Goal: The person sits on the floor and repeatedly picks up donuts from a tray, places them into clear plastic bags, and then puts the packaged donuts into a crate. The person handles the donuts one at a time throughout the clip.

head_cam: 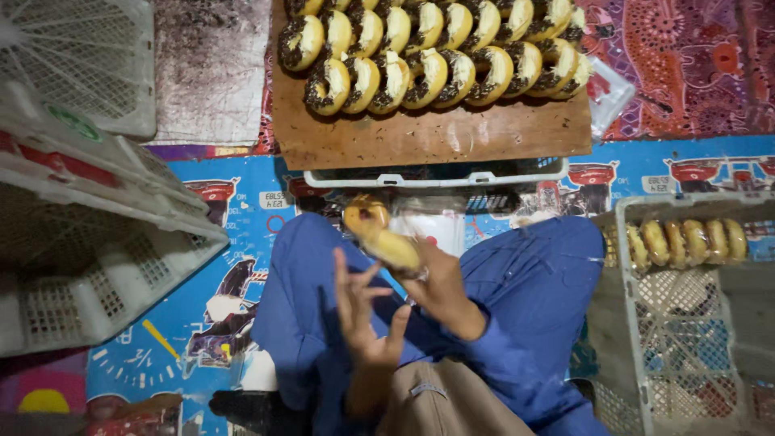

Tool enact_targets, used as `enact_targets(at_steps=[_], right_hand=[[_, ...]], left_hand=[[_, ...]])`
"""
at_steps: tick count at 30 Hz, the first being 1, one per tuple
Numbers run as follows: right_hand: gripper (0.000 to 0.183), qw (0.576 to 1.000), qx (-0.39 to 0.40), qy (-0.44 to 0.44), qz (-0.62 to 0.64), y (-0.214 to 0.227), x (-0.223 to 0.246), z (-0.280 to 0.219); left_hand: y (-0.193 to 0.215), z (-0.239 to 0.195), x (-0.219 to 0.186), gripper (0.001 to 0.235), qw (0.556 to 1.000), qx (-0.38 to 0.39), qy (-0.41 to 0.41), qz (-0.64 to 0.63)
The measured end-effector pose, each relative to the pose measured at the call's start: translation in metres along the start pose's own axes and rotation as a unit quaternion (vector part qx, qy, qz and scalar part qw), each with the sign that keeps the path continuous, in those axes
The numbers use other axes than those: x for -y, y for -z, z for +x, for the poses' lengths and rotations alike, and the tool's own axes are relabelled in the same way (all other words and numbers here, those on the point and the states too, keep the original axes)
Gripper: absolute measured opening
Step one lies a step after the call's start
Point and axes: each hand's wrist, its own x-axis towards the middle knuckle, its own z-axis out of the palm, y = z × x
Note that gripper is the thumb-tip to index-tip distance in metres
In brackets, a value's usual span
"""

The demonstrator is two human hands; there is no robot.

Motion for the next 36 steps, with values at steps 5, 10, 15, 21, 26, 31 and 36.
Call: enact_targets(at_steps=[5,10,15,21,26,31,36], right_hand=[[0.076,0.903,0.037,-0.035,0.426,0.009,0.009,-0.002],[0.045,0.881,0.091,-0.11,0.45,-0.024,-0.014,-0.03],[0.038,0.916,-0.145,-0.092,0.362,-0.046,-0.039,-0.001],[0.048,0.819,0.02,-0.275,0.504,-0.057,-0.021,0.047],[0.024,0.856,-0.084,-0.09,0.503,-0.078,-0.013,0.055],[0.015,0.851,-0.167,-0.142,0.478,-0.112,-0.033,0.074],[0.018,0.864,-0.126,-0.206,0.442,-0.157,-0.057,0.045]], left_hand=[[0.033,0.024,0.049,0.044,0.97,0.022,0.195,-0.144],[0.022,0.004,0.073,0.034,0.949,0.033,0.285,-0.132],[0.034,0.009,0.083,0.033,0.929,-0.04,0.365,-0.042],[0.061,0.042,0.096,0.03,0.948,-0.066,0.307,0.043],[0.064,0.058,0.098,0.028,0.944,-0.089,0.317,0.009],[0.072,0.071,0.109,0.014,0.953,-0.181,0.222,0.095],[0.092,0.017,0.125,0.012,0.937,-0.154,0.088,0.3]])
